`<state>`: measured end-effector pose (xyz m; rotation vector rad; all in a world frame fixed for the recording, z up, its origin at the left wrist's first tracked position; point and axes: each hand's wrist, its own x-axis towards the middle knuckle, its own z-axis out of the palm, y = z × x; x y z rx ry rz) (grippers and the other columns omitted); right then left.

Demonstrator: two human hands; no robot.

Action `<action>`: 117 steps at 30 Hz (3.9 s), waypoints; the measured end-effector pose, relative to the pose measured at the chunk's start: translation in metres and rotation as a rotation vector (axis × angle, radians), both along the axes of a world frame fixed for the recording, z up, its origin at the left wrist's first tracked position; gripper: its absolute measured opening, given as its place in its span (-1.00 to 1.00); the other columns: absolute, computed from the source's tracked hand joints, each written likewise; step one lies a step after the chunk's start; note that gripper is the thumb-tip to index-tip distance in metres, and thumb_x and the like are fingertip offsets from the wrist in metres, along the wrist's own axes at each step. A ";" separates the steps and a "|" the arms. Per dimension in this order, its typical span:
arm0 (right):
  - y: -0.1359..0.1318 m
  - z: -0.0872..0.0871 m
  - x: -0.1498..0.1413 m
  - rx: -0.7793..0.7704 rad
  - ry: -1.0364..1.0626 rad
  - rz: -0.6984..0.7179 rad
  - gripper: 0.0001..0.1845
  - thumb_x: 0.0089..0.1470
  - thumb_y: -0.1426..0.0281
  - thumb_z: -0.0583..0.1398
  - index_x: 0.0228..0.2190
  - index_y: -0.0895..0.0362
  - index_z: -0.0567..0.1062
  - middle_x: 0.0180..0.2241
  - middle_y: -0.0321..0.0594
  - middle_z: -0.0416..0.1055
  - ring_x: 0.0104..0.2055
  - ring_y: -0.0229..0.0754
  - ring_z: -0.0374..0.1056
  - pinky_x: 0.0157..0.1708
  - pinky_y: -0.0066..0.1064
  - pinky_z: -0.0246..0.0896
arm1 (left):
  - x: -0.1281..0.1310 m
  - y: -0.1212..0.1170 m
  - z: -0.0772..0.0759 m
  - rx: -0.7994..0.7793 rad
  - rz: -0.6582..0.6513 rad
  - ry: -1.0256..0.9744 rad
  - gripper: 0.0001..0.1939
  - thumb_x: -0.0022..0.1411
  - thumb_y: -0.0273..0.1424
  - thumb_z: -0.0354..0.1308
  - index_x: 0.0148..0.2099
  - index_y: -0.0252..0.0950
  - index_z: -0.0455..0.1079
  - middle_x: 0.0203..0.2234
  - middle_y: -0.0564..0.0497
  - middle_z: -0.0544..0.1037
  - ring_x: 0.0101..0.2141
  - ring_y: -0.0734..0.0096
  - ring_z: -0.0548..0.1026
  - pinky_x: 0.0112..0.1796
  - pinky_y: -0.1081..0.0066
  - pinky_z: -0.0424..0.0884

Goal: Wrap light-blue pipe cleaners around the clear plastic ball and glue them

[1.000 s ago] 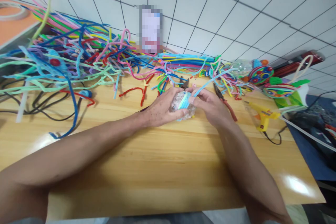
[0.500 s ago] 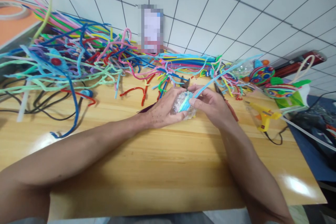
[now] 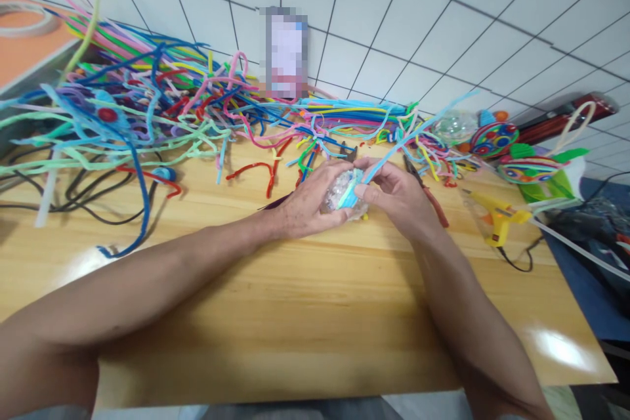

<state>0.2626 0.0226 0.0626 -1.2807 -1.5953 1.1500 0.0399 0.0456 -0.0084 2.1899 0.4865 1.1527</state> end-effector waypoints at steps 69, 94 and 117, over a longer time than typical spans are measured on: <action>0.000 -0.007 -0.010 -0.021 0.063 -0.083 -0.51 -0.10 0.00 0.56 -0.32 0.02 0.56 0.06 -0.19 0.58 0.07 0.02 0.49 0.07 -0.11 0.46 | -0.003 -0.004 0.009 -0.123 0.026 -0.011 -0.43 0.51 -0.09 0.19 0.42 -0.13 0.18 0.28 -0.24 0.41 0.30 -0.03 0.40 0.33 -0.12 0.38; -0.003 0.000 -0.010 -0.015 0.089 -0.092 -0.58 -0.04 0.03 0.54 -0.36 0.02 0.56 0.06 -0.18 0.61 0.10 0.01 0.52 0.16 -0.06 0.46 | -0.001 -0.005 0.004 -0.095 0.033 0.003 -0.37 0.47 -0.15 0.21 0.47 -0.14 0.15 0.31 -0.24 0.43 0.29 -0.06 0.43 0.32 -0.11 0.41; -0.001 -0.006 -0.012 -0.048 0.124 -0.085 -0.57 -0.07 0.08 0.55 -0.35 0.03 0.55 0.09 -0.18 0.61 0.00 -0.05 0.54 0.07 -0.14 0.49 | 0.002 -0.003 0.009 -0.130 0.091 -0.005 -0.43 0.41 -0.12 0.30 0.33 -0.18 0.27 0.15 -0.20 0.53 0.14 0.01 0.53 0.15 0.02 0.50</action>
